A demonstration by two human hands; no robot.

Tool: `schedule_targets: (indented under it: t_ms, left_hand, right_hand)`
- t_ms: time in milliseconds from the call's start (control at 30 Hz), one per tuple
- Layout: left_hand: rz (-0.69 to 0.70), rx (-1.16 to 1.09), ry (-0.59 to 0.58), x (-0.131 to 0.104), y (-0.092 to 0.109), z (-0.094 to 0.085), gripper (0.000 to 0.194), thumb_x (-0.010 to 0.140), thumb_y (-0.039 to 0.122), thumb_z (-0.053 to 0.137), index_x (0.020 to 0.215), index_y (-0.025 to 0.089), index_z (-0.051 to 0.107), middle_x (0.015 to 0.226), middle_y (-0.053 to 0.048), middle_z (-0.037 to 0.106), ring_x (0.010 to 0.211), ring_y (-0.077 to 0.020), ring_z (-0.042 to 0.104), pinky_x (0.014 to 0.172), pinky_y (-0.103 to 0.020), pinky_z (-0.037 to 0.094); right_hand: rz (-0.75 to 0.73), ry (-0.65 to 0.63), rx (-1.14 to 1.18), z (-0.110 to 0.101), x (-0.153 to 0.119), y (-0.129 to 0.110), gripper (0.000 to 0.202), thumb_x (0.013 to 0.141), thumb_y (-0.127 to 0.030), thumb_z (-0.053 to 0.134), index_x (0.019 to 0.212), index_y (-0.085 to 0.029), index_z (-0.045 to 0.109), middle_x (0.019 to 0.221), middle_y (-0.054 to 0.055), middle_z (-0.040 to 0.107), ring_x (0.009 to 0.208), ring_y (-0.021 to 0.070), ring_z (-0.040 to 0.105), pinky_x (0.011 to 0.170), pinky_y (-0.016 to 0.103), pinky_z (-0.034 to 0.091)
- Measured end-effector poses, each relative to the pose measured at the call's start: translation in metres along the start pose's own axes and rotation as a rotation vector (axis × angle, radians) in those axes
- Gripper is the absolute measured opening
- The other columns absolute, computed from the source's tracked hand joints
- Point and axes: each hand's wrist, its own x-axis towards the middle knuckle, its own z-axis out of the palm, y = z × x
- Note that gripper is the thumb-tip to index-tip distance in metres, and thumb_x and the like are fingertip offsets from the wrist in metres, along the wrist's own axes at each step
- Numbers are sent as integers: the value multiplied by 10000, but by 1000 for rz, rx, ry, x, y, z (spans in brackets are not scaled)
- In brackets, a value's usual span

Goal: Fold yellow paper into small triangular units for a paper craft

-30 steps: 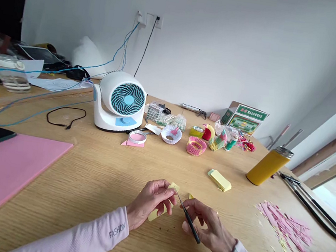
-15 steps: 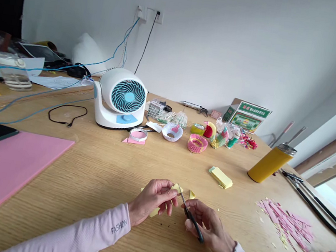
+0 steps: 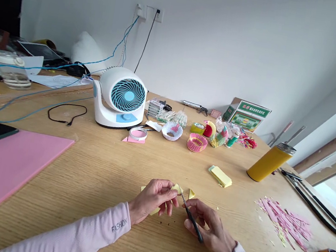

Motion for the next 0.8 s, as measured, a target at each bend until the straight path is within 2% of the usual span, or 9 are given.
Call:
schedule_targets:
  t_ms: [167, 600, 800]
  left_hand:
    - [-4, -1, 0, 0, -1, 0, 283, 768, 394, 590, 763, 114, 546, 682, -25, 622, 436, -60, 542, 351, -152, 294]
    - [-54, -74, -43, -2, 1, 6, 290, 763, 407, 597, 778, 121, 551, 761, -39, 652, 439, -57, 565, 354, -147, 287]
    - [-72, -82, -83, -3, -2, 6, 290, 786, 403, 575, 803, 114, 565, 850, -83, 664, 470, -75, 589, 357, -149, 313]
  right_hand:
    - [19, 10, 23, 4, -2, 4, 271, 810, -398, 554, 960, -176, 510, 611, -58, 338, 545, 98, 293, 500, 241, 248]
    - [88, 158, 156, 25, -20, 8, 281, 809, -387, 581, 991, -183, 514, 582, -62, 375, 512, 94, 348, 471, 217, 288]
    - [142, 268, 211, 24, -30, 9, 376, 788, -472, 573, 1022, -180, 530, 581, -42, 462, 488, 106, 445, 446, 219, 345]
